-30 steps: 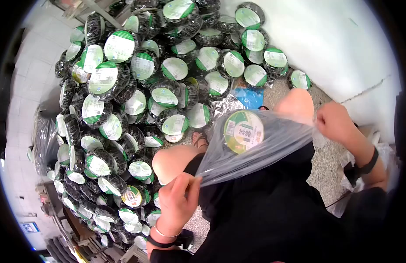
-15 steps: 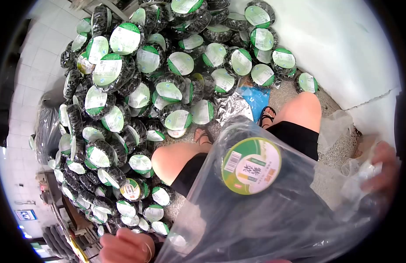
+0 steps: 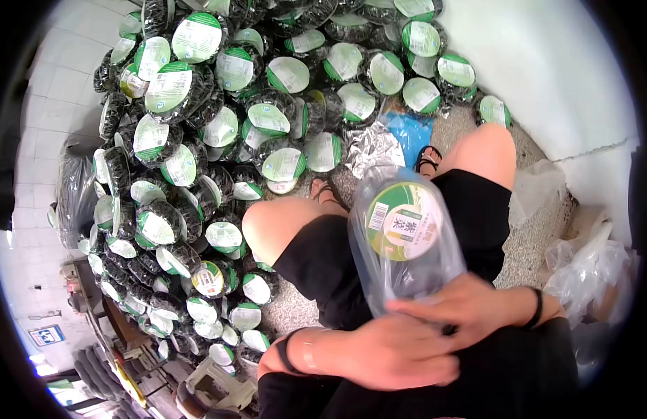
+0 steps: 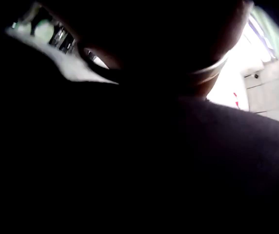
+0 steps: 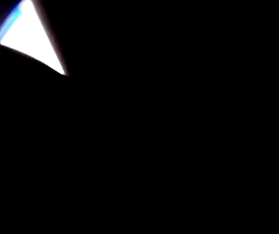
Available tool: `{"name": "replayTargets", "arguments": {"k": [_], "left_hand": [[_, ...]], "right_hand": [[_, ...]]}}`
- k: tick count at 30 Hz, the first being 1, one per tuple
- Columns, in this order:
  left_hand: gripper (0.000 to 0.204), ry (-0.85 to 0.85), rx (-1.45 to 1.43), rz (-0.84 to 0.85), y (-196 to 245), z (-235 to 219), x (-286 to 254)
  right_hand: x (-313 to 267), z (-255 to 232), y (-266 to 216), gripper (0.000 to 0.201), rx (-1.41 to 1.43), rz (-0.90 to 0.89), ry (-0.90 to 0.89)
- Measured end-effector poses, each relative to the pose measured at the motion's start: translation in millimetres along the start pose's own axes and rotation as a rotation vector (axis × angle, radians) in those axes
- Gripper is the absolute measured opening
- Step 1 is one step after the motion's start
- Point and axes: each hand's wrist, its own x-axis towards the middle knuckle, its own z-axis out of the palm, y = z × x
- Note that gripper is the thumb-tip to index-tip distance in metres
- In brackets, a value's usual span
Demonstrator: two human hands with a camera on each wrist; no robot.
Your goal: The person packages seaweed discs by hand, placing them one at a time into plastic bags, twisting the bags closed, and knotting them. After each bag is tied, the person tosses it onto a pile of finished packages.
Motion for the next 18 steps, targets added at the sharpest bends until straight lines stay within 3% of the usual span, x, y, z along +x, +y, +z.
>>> {"name": "replayTargets", "arguments": {"k": [1, 2, 4, 5, 6, 7, 9, 11, 13, 14, 15, 17, 18], "left_hand": [[0.013, -0.130, 0.337, 0.139, -10, 24, 6], [0.016, -0.191, 0.575, 0.298, -18, 50, 2], [0.024, 0.050, 0.469, 0.268, -22, 34, 11], [0.029, 0.067, 0.384, 0.078, -22, 11, 19], [0.033, 0.099, 0.298, -0.110, -22, -12, 28], [0.029, 0.017, 0.188, -0.206, -35, -3, 21], [0.025, -0.224, -0.124, -0.349, -51, 12, 10], [0.024, -0.030, 0.063, -0.202, -50, 16, 5], [0.023, 0.128, 0.250, -0.106, -41, 13, 4], [0.023, 0.198, 0.439, -0.003, -34, 17, 8], [0.018, -0.002, 0.672, 0.041, -23, 19, -4], [0.020, 0.147, 0.808, 0.280, -31, 32, -2], [0.025, 0.087, 0.534, 0.174, -38, 29, 6]], "right_hand": [[0, 6, 4, 0.063, 0.128, 0.172, -0.165], [-11, 18, 21, 0.047, 0.251, 0.098, -0.102], [-25, 32, 30, 0.027, 0.414, -0.016, 0.054], [-28, 33, 26, 0.022, 0.447, -0.058, 0.150], [-28, 27, 23, 0.020, 0.460, -0.073, 0.127], [-27, 20, 20, 0.018, 0.473, -0.089, 0.105], [-25, -3, 11, 0.019, 0.496, -0.029, -0.179], [-27, -7, 24, 0.023, 0.616, -0.026, -0.178], [-29, -14, 34, 0.026, 0.929, 0.005, 0.065], [-29, -19, 37, 0.025, 1.022, 0.139, 0.025], [-29, -22, 40, 0.023, 1.114, 0.276, -0.014], [-35, -11, 46, 0.022, 0.947, 0.312, 0.117], [-36, -6, 47, 0.022, 0.862, 0.327, 0.179]]}}
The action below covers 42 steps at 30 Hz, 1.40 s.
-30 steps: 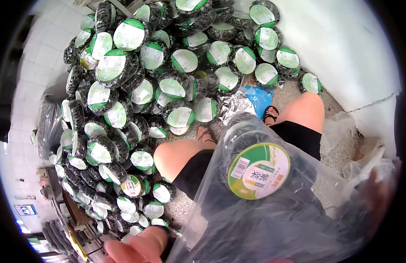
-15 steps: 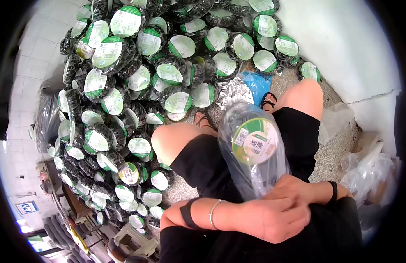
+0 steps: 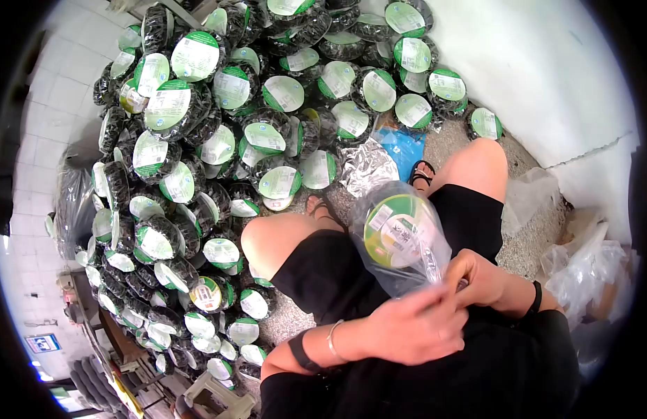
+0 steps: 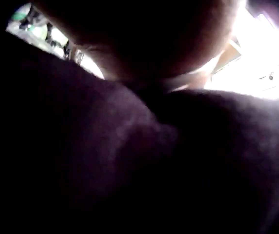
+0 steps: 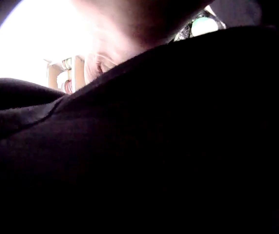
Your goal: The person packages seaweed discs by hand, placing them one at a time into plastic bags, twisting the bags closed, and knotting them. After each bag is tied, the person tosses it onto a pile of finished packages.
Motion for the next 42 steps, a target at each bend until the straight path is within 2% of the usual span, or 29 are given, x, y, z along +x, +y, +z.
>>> {"name": "replayTargets", "arguments": {"k": [1, 2, 3, 4, 8, 9, 12, 13, 15, 16, 17, 19, 20, 21, 23, 24, 25, 26, 27, 28, 29, 31, 32, 34, 35, 37, 38, 41, 42], "left_hand": [[0.031, -0.064, -0.276, -0.104, -14, 1, 9], [0.045, -0.028, -0.406, -0.203, -30, 1, 18], [0.054, -0.100, -0.508, -0.335, -36, 7, 17], [0.054, -0.165, -0.544, -0.376, -42, 5, 14], [0.044, -0.281, -0.616, -0.596, -58, -3, 17], [0.039, -0.355, -0.450, -0.489, -58, -8, 22], [0.017, -0.496, 0.077, -0.104, -68, -30, 53], [0.016, -0.440, 0.222, 0.054, -71, -36, 61], [0.013, -0.537, 0.261, 0.203, -73, -43, 61], [0.013, -0.537, 0.171, 0.135, -82, -41, 50], [0.012, -0.534, 0.084, 0.065, -99, -34, 26], [0.008, -0.593, 0.024, -0.103, -140, -37, -22], [0.007, -0.584, 0.014, -0.225, -141, -37, -32], [0.007, -0.573, 0.003, -0.349, -140, -37, -38], [0.008, -0.290, -0.112, -0.339, -127, -34, -7], [0.009, -0.206, -0.291, -0.398, -113, -27, 4], [0.011, -0.112, -0.472, -0.444, -100, -21, 16], [0.012, -0.232, -0.750, -0.496, -95, -23, 16], [0.013, -0.213, -0.795, -0.446, -90, -23, 13], [0.016, -0.196, -0.840, -0.395, -86, -23, 11], [0.016, -0.234, -0.835, -0.473, -87, -23, -3], [0.016, -0.303, -0.819, -0.632, -92, -20, -44], [0.010, -0.285, -0.789, -0.676, -92, -16, -57], [0.007, -0.224, -0.532, -0.574, -86, -19, -28], [0.007, -0.183, -0.412, -0.538, -75, -16, -12], [0.010, -0.206, -0.104, -0.217, -62, 1, 18], [0.017, -0.214, -0.125, -0.156, -59, 6, 19], [0.016, -0.176, -0.114, -0.519, -63, -3, 12], [0.016, -0.322, -0.135, -0.570, -66, -6, 1]], "right_hand": [[4, 9, -7, 0.018, -0.264, -0.150, 0.107], [10, 23, -20, 0.014, -0.527, -0.300, 0.215], [13, 31, -27, 0.011, -0.792, -0.456, 0.327], [6, 22, -11, 0.018, -1.143, -0.477, 0.338], [13, -15, -35, 0.019, -1.750, -1.306, 0.575], [17, -20, -42, 0.018, -1.701, -1.368, 0.578], [12, -13, -62, 0.019, -1.951, -0.836, 0.710], [13, -13, -58, 0.018, -1.930, -0.811, 0.591], [17, -17, -46, 0.019, -1.879, -0.767, 0.353], [14, -17, -38, 0.023, -1.898, -0.717, 0.241], [10, -22, -22, 0.030, -1.914, -0.674, 0.255], [-10, -58, 5, 0.035, -1.879, -0.403, 0.291], [-21, -72, 20, 0.031, -1.768, -0.154, 0.281], [-16, -72, 14, 0.031, -1.580, -0.315, 0.379], [-1, -58, -6, 0.031, -1.162, -0.596, 0.541], [1, -45, -24, 0.038, -0.734, -0.571, 0.428], [16, -39, -19, 0.047, -0.465, -0.682, 0.338], [22, -26, -14, 0.049, -0.067, -0.538, 0.191], [24, -19, -10, 0.051, 0.319, -0.383, 0.041], [26, -24, -7, 0.053, 0.132, -0.538, 0.106], [16, -38, -1, 0.053, 0.095, -0.549, 0.180], [4, -46, 10, 0.048, -0.126, -0.409, 0.127], [5, -40, 16, 0.039, -0.191, -0.411, 0.212], [12, -31, 14, 0.023, -0.459, -0.318, 0.336], [25, -23, 10, 0.032, -0.801, -0.341, 0.302], [40, -4, 33, 0.027, -0.775, -0.550, 0.283], [46, 4, 34, 0.022, -0.777, -0.646, 0.281], [25, -3, 24, 0.017, -1.225, -0.391, 0.044], [24, -5, 14, 0.014, -1.040, -0.418, 0.034]]}}
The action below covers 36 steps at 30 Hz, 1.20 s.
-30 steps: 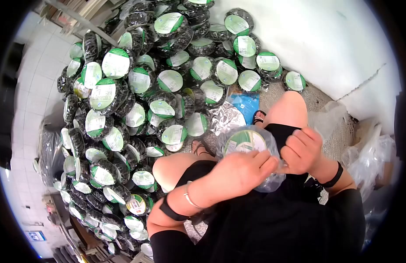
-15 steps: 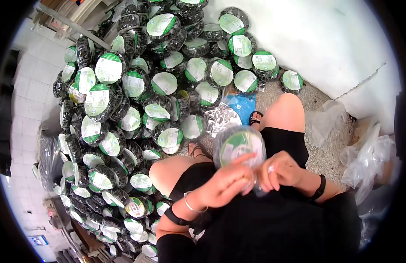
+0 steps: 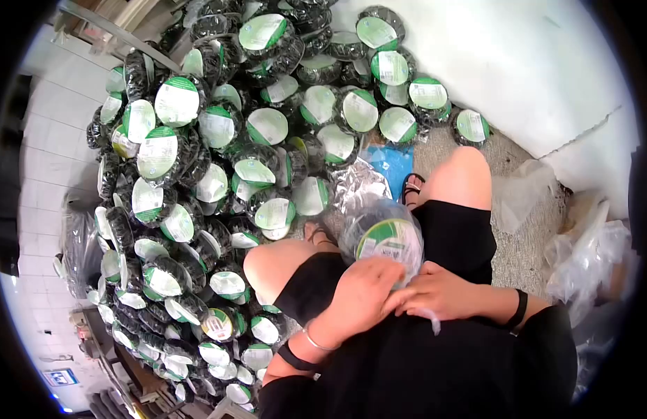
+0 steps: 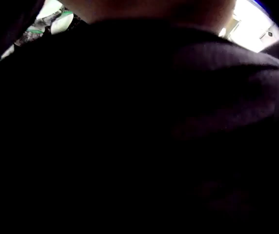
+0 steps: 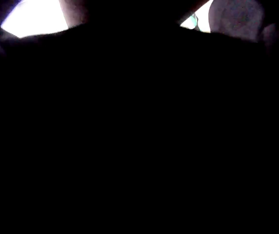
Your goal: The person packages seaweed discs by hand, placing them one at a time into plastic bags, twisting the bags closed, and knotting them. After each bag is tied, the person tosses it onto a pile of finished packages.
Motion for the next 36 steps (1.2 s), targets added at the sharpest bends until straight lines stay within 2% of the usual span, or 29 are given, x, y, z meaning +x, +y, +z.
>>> {"name": "replayTargets", "arguments": {"k": [3, 4, 5, 7, 8, 9, 11, 13, 15, 17, 18, 19, 21, 22, 25, 26, 28, 29, 30, 31, 32, 33, 34, 35, 36], "left_hand": [[0.014, -0.146, -0.259, -0.103, -7, 26, -28], [0.012, -0.063, -0.214, -0.097, -7, 31, -38], [0.012, -0.035, -0.171, 0.009, -7, 37, -43], [0.012, 0.028, -0.084, 0.216, -4, 48, -50], [0.015, 0.118, -0.058, 0.270, -9, 49, -47], [0.023, 0.218, -0.118, 0.257, -16, 47, -48], [0.034, 0.382, -0.167, 0.027, -12, 31, -23], [0.046, -0.006, -0.392, -0.007, -27, 31, -8], [0.047, 0.050, -0.431, -0.088, -28, 32, -2], [0.048, 0.026, -0.551, -0.172, -28, 12, 14], [0.037, 0.061, -0.362, 0.034, -34, 7, 27], [0.020, -0.027, -0.161, 0.137, -42, -3, 35], [0.009, -0.121, 0.192, 0.363, -44, -34, 54], [0.009, -0.188, 0.266, 0.472, -50, -39, 58], [0.007, -0.336, 0.180, 0.434, -118, -39, 54], [0.006, -0.335, 0.108, 0.389, -136, -28, 50], [0.004, -0.342, -0.027, 0.313, -153, -16, 40], [0.004, -0.298, 0.001, 0.293, -155, -18, 38], [0.005, -0.257, 0.020, 0.277, -147, -28, 41], [0.007, -0.214, 0.034, 0.279, -141, -35, 44], [0.012, -0.071, 0.015, 0.321, -148, -38, 37], [0.017, 0.049, 0.006, 0.021, -111, -50, 36], [0.020, 0.270, -0.026, -0.300, -132, -32, 21], [0.021, 0.402, -0.146, -0.355, -139, -19, 17], [0.028, 0.353, -0.330, -0.385, -124, -7, 23]], "right_hand": [[-7, -7, 4, 0.012, 0.155, 0.100, -0.023], [-5, -15, 0, 0.011, 0.385, 0.149, 0.043], [-7, -16, 1, 0.013, 0.571, 0.219, 0.129], [-14, 2, 10, 0.011, 1.077, 0.483, 0.183], [-12, 9, 11, 0.013, 1.039, 0.453, 0.248], [-5, 9, 9, 0.012, 0.709, 0.331, 0.267], [9, 4, 5, 0.012, 0.056, 0.065, 0.292], [22, -10, 13, 0.012, -0.565, -0.253, 0.412], [37, -28, 28, 0.014, -0.785, -0.339, 0.672], [35, -47, 30, 0.018, -0.853, -0.390, 0.614], [39, -56, 23, 0.018, -0.914, -0.352, 0.582], [43, -62, 18, 0.019, -0.971, -0.317, 0.547], [44, -67, 25, 0.020, -0.940, -0.275, 0.380], [43, -67, 29, 0.021, -0.923, -0.250, 0.301], [9, -37, 57, 0.024, -0.781, -0.073, 0.233], [-12, -27, 72, 0.027, -0.689, 0.076, 0.177], [-20, -2, 79, 0.029, -0.613, 0.201, 0.274], [-26, 9, 75, 0.029, -0.567, 0.274, 0.327], [-22, 7, 64, 0.029, -0.621, 0.439, 0.280], [-19, 0, 58, 0.026, -0.730, 0.424, 0.380], [-13, -10, 46, 0.036, -0.633, 0.457, 0.524], [2, -16, 31, 0.056, -0.487, 0.527, 0.745], [10, -18, 38, 0.072, -0.320, 0.442, 0.797], [21, 0, 46, 0.079, -0.536, 0.379, 0.840], [37, 26, 75, 0.072, -0.496, 0.390, 0.823]]}}
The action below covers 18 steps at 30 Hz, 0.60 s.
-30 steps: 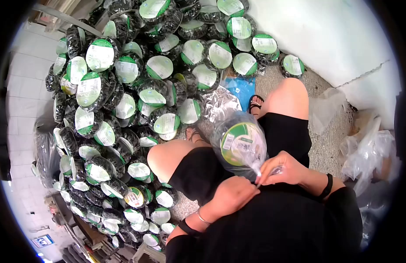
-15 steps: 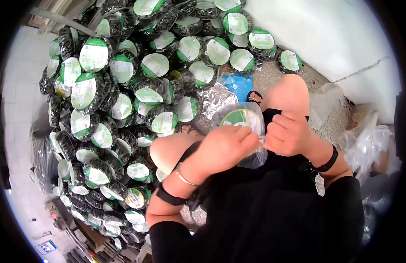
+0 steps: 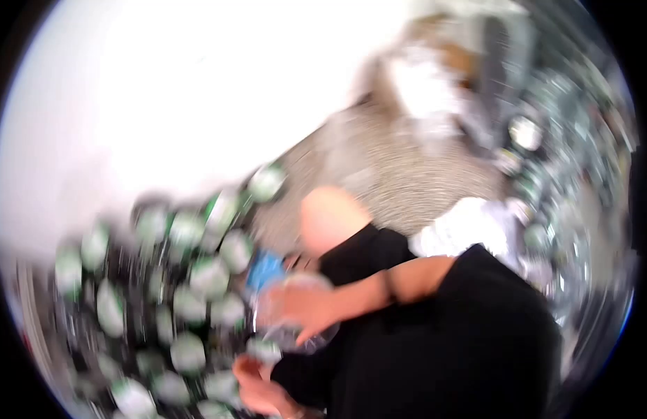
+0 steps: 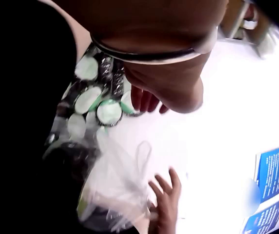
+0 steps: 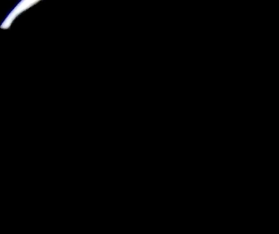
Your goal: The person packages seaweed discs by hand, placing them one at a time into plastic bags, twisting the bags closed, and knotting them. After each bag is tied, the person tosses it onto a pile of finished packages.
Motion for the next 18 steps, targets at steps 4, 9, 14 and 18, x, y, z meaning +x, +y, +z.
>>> {"name": "replayTargets", "arguments": {"k": [4, 9, 14, 18], "left_hand": [[0.041, -0.220, -0.201, -0.256, -18, 39, -24], [0.051, -0.354, -0.295, -0.331, -70, 114, 9], [0.051, -0.171, -0.160, 0.705, 112, 196, -38], [0.048, -0.239, -0.129, 0.928, 177, 229, -36]], "right_hand": [[-10, 63, 41, 0.021, -0.152, 0.176, -0.216], [-24, -105, 71, 0.015, -0.062, 0.111, 0.611], [-191, -354, -77, 0.020, -0.389, 0.273, 1.000], [-334, -375, -210, 0.022, -0.720, 0.307, 1.680]]}}
